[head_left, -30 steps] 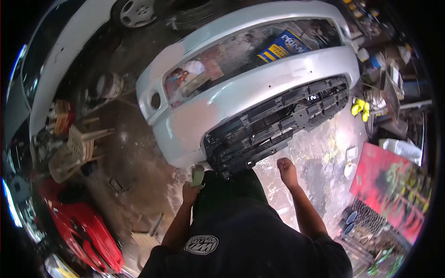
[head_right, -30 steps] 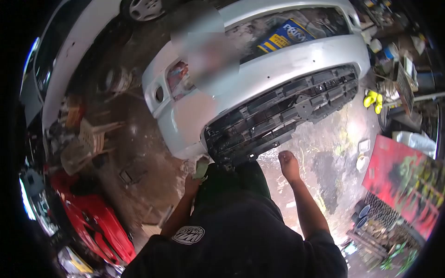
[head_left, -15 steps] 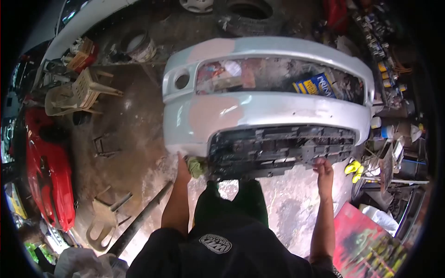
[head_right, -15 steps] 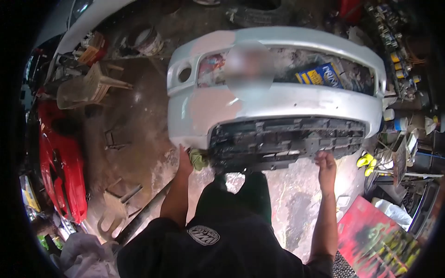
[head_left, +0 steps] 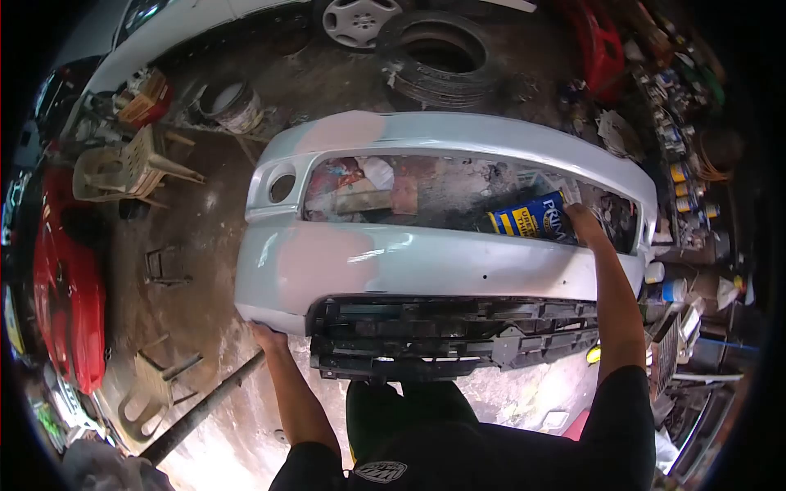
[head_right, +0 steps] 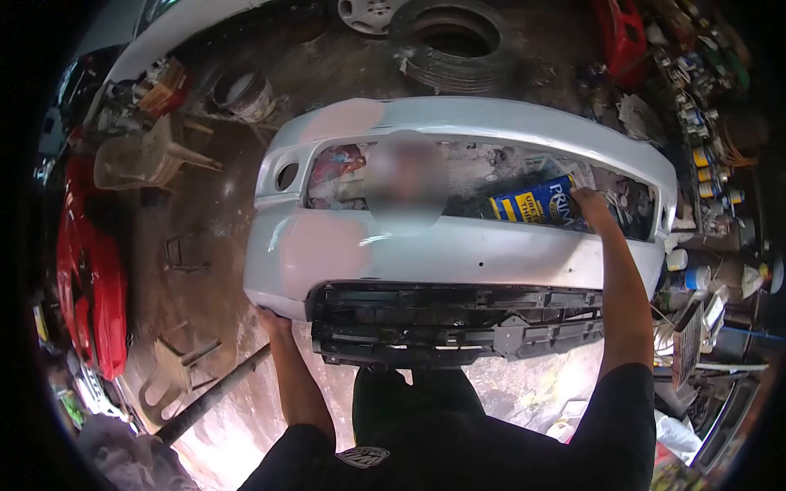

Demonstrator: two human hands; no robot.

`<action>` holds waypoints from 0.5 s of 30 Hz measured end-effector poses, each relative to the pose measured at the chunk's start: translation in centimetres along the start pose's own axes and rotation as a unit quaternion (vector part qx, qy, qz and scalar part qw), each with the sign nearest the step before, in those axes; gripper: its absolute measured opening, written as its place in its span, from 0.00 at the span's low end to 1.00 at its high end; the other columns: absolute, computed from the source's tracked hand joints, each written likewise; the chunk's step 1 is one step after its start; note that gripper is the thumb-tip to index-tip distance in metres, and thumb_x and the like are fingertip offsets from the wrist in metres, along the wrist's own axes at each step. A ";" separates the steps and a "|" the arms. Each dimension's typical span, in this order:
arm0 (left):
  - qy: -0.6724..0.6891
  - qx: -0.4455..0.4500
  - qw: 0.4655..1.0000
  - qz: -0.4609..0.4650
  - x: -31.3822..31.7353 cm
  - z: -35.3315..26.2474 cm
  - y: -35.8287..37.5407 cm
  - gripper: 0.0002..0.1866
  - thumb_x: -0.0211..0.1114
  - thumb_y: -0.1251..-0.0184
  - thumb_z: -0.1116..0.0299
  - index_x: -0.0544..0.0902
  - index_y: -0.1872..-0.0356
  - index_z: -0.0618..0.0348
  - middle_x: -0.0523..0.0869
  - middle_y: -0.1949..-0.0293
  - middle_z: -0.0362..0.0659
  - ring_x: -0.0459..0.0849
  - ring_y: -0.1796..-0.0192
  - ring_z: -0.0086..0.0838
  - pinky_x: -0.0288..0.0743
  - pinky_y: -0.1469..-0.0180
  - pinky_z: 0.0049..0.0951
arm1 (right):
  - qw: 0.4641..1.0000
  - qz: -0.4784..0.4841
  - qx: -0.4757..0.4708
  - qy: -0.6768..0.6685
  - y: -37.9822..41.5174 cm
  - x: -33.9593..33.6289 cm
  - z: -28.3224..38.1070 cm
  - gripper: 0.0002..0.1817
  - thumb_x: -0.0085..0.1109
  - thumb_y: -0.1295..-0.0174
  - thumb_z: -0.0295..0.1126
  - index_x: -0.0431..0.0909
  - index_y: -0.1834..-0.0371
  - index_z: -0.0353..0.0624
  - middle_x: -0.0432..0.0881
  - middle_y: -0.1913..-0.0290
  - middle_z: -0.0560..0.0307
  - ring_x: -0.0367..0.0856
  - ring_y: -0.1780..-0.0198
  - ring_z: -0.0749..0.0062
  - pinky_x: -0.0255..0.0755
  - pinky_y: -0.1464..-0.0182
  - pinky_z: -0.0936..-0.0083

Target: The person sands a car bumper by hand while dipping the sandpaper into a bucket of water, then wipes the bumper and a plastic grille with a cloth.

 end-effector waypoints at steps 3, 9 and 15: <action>-0.017 0.021 0.999 0.027 0.3 -2.4 -0.2 0.35 0.35 0.17 0.42 0.59 0.22 0.56 0.65 0.24 0.49 0.66 0.25 0.47 0.62 0.24 0.52 | 0.919 -0.046 0.223 -0.320 0.7 0.5 -4.4 0.29 0.57 0.31 0.55 0.76 0.39 0.42 0.76 0.37 0.40 0.76 0.39 0.50 0.72 0.42 0.56; -0.058 0.017 0.998 0.023 1.2 -3.5 2.5 0.34 0.35 0.16 0.42 0.60 0.23 0.57 0.67 0.25 0.50 0.69 0.26 0.47 0.66 0.26 0.51 | 0.936 0.188 0.248 -0.162 0.2 -0.4 -0.4 0.18 0.67 0.34 0.41 0.72 0.48 0.48 0.78 0.51 0.53 0.79 0.53 0.62 0.74 0.55 0.56; -0.063 -0.011 0.997 0.037 -0.1 -0.8 1.3 0.36 0.36 0.17 0.41 0.59 0.23 0.57 0.66 0.24 0.49 0.66 0.25 0.46 0.61 0.23 0.51 | 0.919 0.194 0.186 -0.288 -0.8 -0.8 1.7 0.18 0.69 0.35 0.43 0.69 0.55 0.51 0.79 0.57 0.58 0.80 0.57 0.64 0.72 0.61 0.59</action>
Point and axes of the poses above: each hand's wrist, its own y-axis away from the middle knuckle, its own x-axis out of the palm, z = x × y, the point moved 10 cm from there along -y, towards the middle knuckle
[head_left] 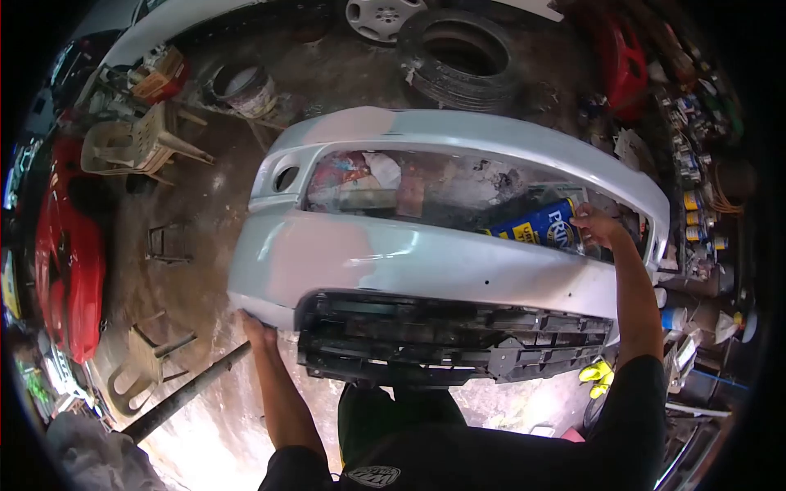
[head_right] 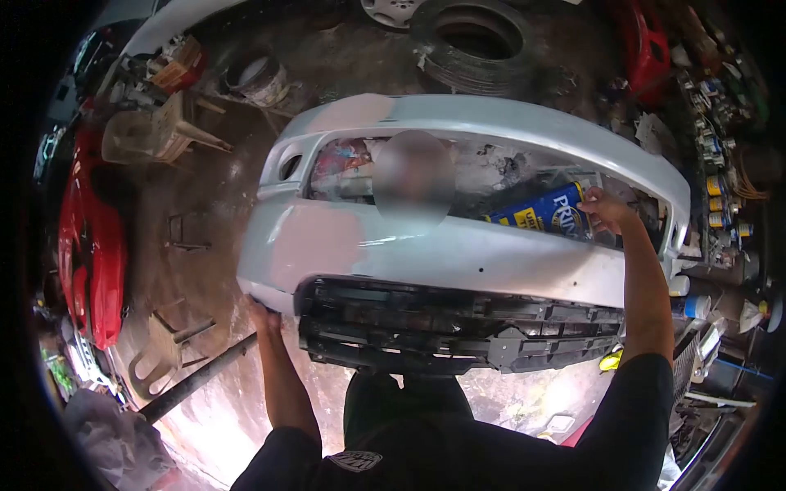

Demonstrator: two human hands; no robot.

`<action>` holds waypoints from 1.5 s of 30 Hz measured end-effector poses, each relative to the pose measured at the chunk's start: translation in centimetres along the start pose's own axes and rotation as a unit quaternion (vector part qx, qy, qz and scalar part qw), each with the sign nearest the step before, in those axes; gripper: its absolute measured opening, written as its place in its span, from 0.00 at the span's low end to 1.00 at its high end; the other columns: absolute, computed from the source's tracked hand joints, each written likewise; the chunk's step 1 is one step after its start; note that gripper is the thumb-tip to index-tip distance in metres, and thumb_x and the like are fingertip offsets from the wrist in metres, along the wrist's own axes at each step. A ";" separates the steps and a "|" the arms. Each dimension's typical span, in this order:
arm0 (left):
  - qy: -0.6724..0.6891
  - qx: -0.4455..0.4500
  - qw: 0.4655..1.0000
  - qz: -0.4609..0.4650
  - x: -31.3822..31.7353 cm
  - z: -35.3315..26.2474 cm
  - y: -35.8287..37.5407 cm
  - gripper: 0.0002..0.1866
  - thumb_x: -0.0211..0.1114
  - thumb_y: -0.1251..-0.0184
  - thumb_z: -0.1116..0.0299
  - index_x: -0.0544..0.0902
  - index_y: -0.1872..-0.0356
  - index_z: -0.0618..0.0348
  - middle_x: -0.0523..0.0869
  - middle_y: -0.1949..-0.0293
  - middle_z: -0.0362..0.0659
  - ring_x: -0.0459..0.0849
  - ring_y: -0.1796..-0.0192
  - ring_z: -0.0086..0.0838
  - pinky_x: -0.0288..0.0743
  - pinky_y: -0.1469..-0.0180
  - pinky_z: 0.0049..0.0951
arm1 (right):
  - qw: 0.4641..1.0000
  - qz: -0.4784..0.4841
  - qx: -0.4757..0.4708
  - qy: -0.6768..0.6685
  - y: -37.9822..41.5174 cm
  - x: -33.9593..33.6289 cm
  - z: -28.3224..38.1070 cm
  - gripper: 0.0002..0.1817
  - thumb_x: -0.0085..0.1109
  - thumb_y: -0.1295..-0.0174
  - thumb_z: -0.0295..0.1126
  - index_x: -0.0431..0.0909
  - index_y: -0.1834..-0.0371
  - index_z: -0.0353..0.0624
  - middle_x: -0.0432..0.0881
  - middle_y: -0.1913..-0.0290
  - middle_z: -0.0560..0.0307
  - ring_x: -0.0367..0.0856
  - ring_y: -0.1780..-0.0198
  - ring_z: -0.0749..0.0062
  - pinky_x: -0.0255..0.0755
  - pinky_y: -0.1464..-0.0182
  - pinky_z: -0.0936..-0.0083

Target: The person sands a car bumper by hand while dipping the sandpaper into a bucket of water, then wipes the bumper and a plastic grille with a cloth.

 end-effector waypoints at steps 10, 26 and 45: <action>-0.465 0.030 0.883 -0.057 -9.2 5.5 -6.5 0.42 0.36 0.20 0.36 0.72 0.31 0.68 0.79 0.35 0.56 0.76 0.31 0.46 0.66 0.29 0.43 | 0.998 -0.063 0.003 -0.002 -0.5 0.4 -6.5 0.23 0.61 0.29 0.51 0.72 0.42 0.49 0.80 0.51 0.57 0.79 0.53 0.68 0.72 0.51 0.63; -0.843 0.271 0.383 0.264 32.4 -9.8 -5.8 0.37 0.62 0.32 0.39 0.77 0.35 0.62 0.83 0.42 0.60 0.81 0.38 0.52 0.73 0.37 0.46 | 0.983 0.034 -0.072 -0.165 -1.9 3.8 -5.9 0.39 0.61 0.30 0.53 0.62 0.24 0.40 0.79 0.36 0.52 0.80 0.39 0.66 0.73 0.35 0.66; -0.924 -0.073 0.159 0.341 37.1 3.0 -9.9 0.46 0.72 0.55 0.32 0.84 0.42 0.61 0.83 0.40 0.54 0.81 0.39 0.44 0.72 0.37 0.38 | 0.973 0.040 -0.051 -0.223 -2.1 3.7 -6.7 0.35 0.57 0.28 0.55 0.69 0.30 0.38 0.84 0.42 0.50 0.85 0.45 0.68 0.79 0.40 0.70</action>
Point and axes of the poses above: each hand's wrist, its own y-axis away from the middle knuckle, its own x-axis out of the palm, z = x × y, the point moved 10 cm from there along -y, towards the middle knuckle
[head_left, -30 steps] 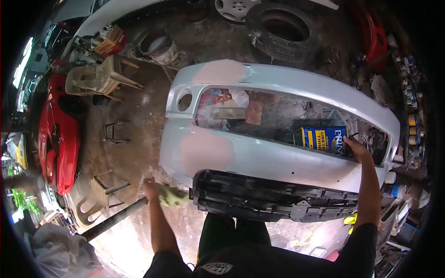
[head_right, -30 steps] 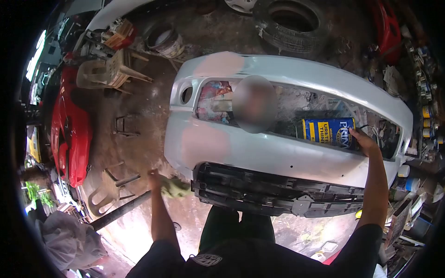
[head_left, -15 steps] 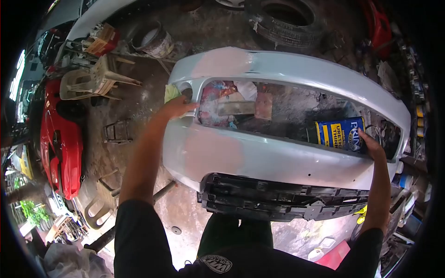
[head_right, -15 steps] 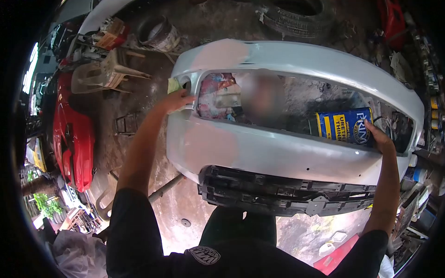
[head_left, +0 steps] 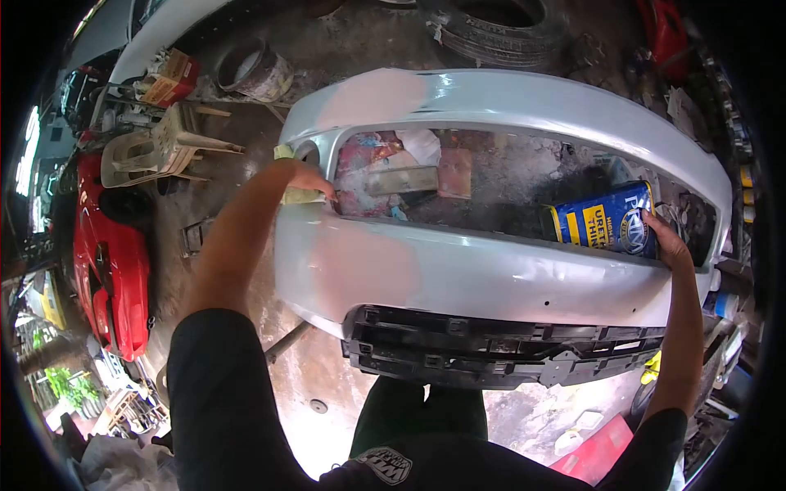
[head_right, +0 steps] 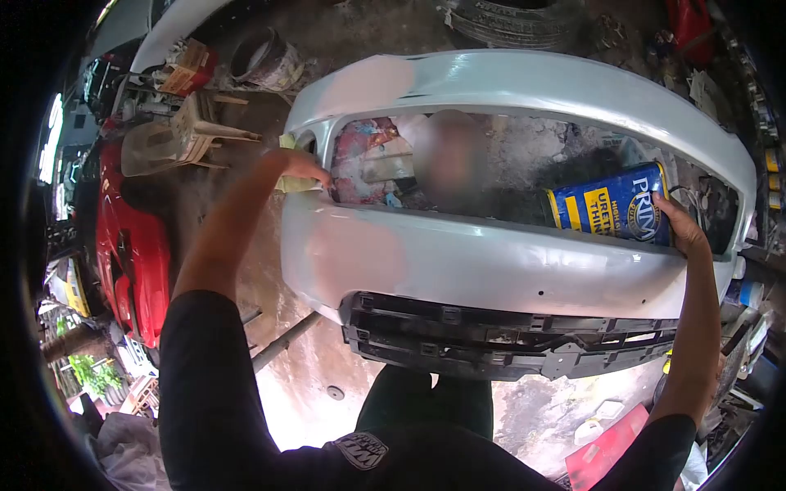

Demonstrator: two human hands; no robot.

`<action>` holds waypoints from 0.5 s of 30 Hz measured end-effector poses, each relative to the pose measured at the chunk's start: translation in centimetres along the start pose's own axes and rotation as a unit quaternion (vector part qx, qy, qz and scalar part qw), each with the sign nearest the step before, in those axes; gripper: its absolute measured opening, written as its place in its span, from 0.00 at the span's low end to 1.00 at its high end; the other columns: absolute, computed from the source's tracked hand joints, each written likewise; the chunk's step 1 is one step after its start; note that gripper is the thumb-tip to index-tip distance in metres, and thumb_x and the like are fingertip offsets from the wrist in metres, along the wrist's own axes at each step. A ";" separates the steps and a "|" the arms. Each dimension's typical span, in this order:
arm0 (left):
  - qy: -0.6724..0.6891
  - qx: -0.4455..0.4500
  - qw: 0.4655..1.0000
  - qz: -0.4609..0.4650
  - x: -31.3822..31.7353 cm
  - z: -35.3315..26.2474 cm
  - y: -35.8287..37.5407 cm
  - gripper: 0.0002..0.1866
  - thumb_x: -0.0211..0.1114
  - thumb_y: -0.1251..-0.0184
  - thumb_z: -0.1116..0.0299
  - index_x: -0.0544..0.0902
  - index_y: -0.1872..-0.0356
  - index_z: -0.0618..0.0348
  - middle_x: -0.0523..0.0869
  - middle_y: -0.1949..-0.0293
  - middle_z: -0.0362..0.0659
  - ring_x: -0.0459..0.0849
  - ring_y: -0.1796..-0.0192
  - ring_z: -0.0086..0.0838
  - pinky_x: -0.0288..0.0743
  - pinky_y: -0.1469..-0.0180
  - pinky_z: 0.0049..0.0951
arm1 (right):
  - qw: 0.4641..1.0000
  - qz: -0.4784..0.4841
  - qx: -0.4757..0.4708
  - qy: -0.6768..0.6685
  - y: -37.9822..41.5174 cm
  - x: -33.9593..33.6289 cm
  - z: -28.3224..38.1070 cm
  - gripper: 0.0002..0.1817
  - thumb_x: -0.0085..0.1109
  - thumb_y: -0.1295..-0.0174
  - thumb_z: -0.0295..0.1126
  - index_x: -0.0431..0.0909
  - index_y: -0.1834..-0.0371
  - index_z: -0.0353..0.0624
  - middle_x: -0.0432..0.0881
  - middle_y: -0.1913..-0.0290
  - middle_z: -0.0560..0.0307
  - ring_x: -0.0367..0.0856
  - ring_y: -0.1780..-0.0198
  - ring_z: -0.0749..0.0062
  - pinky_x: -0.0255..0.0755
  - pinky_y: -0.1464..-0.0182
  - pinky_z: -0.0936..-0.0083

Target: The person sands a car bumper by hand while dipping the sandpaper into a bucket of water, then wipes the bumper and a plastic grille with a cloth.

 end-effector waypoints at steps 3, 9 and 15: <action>0.001 0.001 1.000 -0.021 -0.4 0.0 0.5 0.40 0.71 0.54 0.33 0.89 0.47 0.55 0.86 0.43 0.51 0.82 0.41 0.40 0.72 0.39 0.37 | 1.000 -0.006 0.002 0.008 0.1 -0.2 0.0 0.36 0.57 0.29 0.56 0.68 0.30 0.38 0.83 0.41 0.50 0.85 0.44 0.68 0.79 0.39 0.70; 0.047 0.069 0.996 -0.029 -0.9 -0.8 1.5 0.32 0.70 0.50 0.37 0.90 0.51 0.51 0.88 0.48 0.47 0.83 0.46 0.39 0.71 0.40 0.35 | 0.999 -0.044 0.007 -0.027 0.5 -0.2 0.4 0.29 0.55 0.26 0.52 0.73 0.33 0.39 0.85 0.44 0.55 0.86 0.48 0.70 0.80 0.42 0.68; 0.040 0.005 0.999 -0.031 -1.5 -2.0 2.3 0.34 0.70 0.49 0.39 0.89 0.54 0.62 0.89 0.60 0.51 0.85 0.57 0.37 0.76 0.50 0.35 | 0.999 -0.030 0.013 -0.029 0.4 -0.4 -0.6 0.32 0.57 0.28 0.54 0.72 0.32 0.40 0.84 0.42 0.55 0.85 0.45 0.70 0.78 0.39 0.70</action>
Point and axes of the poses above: each hand's wrist, its own y-axis away from the middle knuckle, its own x-axis out of the palm, z = x × y, the point moved 10 cm from there along -y, towards the middle knuckle
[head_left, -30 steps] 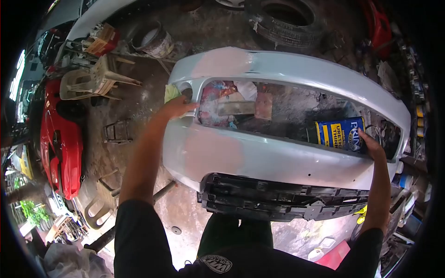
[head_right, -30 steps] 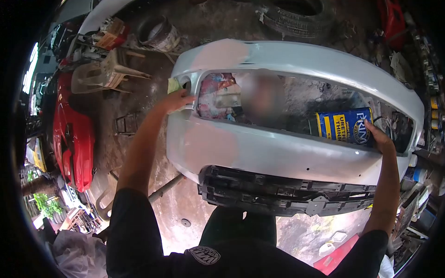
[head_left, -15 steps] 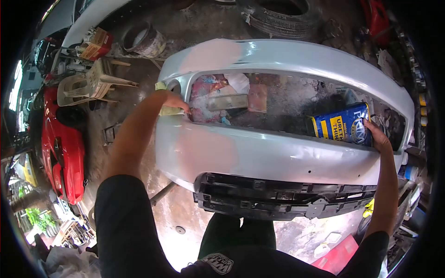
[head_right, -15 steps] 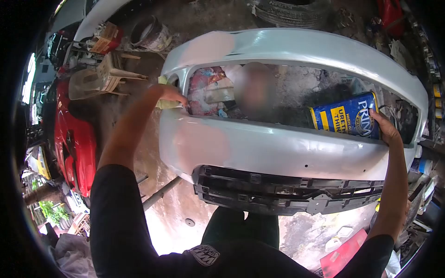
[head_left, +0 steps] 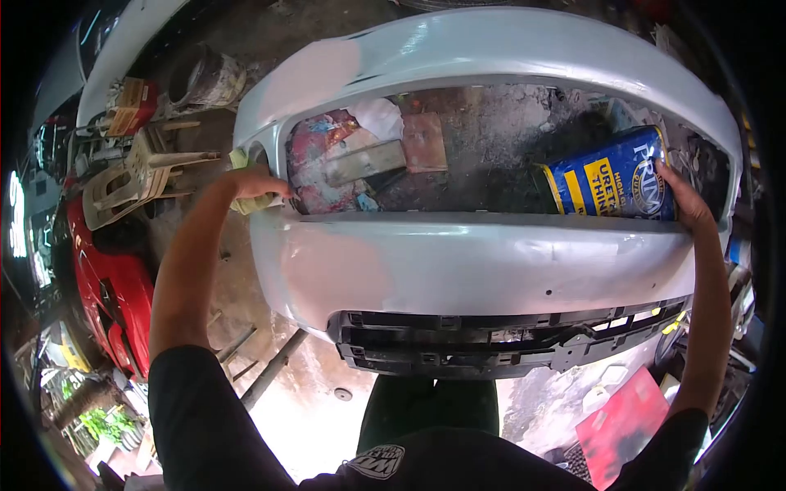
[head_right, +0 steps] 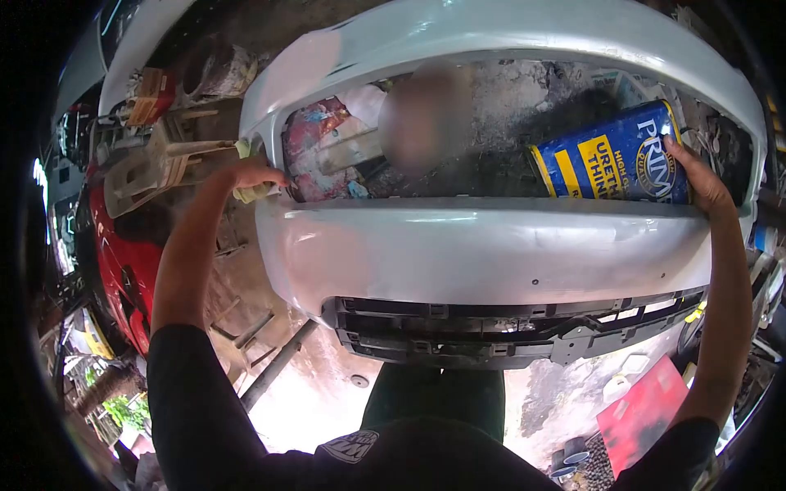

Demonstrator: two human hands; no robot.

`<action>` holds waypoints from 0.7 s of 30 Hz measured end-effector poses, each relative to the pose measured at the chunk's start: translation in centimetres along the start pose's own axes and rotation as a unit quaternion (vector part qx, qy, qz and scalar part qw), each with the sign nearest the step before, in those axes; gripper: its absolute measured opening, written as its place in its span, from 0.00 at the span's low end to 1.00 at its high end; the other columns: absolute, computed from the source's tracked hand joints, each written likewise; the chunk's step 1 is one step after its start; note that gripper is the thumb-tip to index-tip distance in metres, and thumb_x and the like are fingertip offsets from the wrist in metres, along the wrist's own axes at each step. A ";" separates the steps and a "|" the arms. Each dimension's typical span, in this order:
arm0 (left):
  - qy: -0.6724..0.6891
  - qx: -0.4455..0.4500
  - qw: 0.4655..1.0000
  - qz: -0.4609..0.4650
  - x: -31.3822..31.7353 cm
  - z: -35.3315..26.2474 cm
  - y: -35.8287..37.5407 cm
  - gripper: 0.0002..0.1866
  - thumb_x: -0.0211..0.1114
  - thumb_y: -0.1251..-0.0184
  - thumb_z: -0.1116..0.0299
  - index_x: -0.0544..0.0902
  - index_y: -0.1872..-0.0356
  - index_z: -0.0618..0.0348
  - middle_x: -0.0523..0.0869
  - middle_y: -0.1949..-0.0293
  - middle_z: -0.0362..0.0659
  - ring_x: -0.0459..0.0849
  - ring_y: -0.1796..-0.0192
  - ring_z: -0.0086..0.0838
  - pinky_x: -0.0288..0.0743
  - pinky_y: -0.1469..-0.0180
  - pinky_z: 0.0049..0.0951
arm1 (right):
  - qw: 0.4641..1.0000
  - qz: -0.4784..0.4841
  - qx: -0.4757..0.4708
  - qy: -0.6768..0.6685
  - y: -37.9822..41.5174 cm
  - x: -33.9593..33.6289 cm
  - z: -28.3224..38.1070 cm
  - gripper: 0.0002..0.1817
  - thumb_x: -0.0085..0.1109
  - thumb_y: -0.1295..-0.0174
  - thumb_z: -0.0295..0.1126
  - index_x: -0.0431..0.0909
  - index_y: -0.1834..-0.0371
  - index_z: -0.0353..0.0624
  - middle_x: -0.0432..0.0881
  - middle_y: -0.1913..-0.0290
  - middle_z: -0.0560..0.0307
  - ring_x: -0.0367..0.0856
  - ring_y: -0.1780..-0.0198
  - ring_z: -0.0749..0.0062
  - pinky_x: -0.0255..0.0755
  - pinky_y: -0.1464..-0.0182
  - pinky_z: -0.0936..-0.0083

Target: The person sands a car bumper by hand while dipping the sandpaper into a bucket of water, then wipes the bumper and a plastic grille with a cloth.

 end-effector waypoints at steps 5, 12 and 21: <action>0.020 0.083 0.996 -0.001 1.4 1.9 -4.8 0.31 0.70 0.48 0.40 0.89 0.58 0.60 0.87 0.66 0.44 0.82 0.64 0.32 0.75 0.56 0.33 | 1.000 0.000 -0.007 0.006 0.3 0.5 0.9 0.34 0.58 0.28 0.53 0.71 0.29 0.40 0.83 0.40 0.54 0.84 0.44 0.70 0.77 0.37 0.71; -0.018 -0.036 0.999 0.015 0.3 2.7 -0.1 0.29 0.67 0.44 0.38 0.89 0.57 0.56 0.86 0.65 0.43 0.81 0.62 0.31 0.74 0.53 0.35 | 1.000 -0.011 -0.014 -0.003 0.0 -0.3 0.0 0.35 0.58 0.29 0.56 0.72 0.30 0.39 0.83 0.40 0.54 0.84 0.44 0.70 0.76 0.37 0.71; -0.067 0.034 0.996 -0.048 0.0 2.2 8.3 0.27 0.66 0.42 0.37 0.91 0.61 0.52 0.88 0.69 0.49 0.87 0.64 0.36 0.77 0.57 0.38 | 0.997 -0.014 -0.062 -0.044 1.0 0.5 2.3 0.36 0.53 0.27 0.59 0.69 0.27 0.42 0.81 0.38 0.56 0.80 0.39 0.72 0.75 0.36 0.71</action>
Point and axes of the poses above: each hand's wrist, its own y-axis away from the middle knuckle, its own x-axis out of the palm, z = x × y, the point moved 10 cm from there along -y, towards the middle knuckle
